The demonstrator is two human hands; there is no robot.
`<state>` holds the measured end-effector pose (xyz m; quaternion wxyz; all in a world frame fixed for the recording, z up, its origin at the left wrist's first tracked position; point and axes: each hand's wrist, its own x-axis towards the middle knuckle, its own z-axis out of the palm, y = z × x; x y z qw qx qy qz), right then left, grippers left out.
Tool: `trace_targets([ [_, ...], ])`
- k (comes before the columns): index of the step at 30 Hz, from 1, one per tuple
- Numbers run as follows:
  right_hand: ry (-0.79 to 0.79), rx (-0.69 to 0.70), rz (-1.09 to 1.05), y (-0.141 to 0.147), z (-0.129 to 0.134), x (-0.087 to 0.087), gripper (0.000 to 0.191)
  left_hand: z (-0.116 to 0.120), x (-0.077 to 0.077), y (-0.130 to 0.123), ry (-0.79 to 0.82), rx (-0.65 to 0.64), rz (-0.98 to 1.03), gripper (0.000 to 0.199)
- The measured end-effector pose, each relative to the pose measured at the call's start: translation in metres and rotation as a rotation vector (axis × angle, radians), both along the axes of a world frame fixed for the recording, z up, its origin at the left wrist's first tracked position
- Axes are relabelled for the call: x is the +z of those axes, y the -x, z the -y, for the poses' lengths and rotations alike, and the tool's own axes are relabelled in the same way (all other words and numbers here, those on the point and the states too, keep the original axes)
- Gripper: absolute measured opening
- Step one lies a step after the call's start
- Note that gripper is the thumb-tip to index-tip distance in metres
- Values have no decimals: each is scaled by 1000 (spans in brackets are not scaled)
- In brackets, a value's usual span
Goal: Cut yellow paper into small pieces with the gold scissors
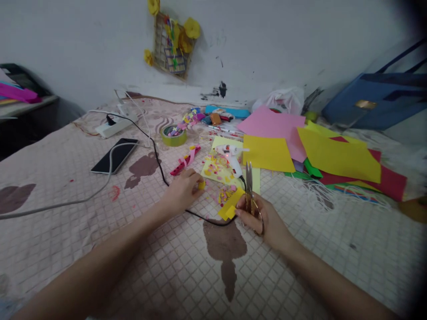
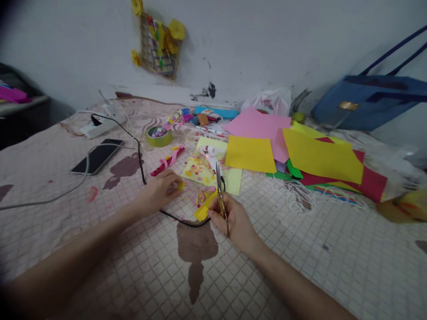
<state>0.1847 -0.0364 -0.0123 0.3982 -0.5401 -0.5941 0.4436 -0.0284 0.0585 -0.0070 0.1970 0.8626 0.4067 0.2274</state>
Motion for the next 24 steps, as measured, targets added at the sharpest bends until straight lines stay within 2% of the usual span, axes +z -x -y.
trace_targets([
  [6, 20, -21, -14, -4, -1, -4, 14, -4, 0, 3, -13, -10, -5, 16],
  [10, 6, -12, -27, -6, -1, -6, 13, -6, 0, 5, 50, 87, 53, 14],
  [13, 9, -16, -43, -7, -1, -7, 13, -5, 2, 4, 300, 158, 257, 13],
  [17, 13, -14, -63, -7, 0, -7, 14, -3, 6, -1, 726, 160, 505, 18],
  [20, 29, -16, -89, -6, 0, -6, 13, -2, 6, -2, 886, 139, 578, 19],
  [22, 50, -34, -119, -6, 0, -5, 12, 1, 6, -2, 763, 132, 551, 18],
  [24, 70, -56, -150, -5, -1, -4, 12, 8, 8, -3, 472, 156, 478, 16],
])
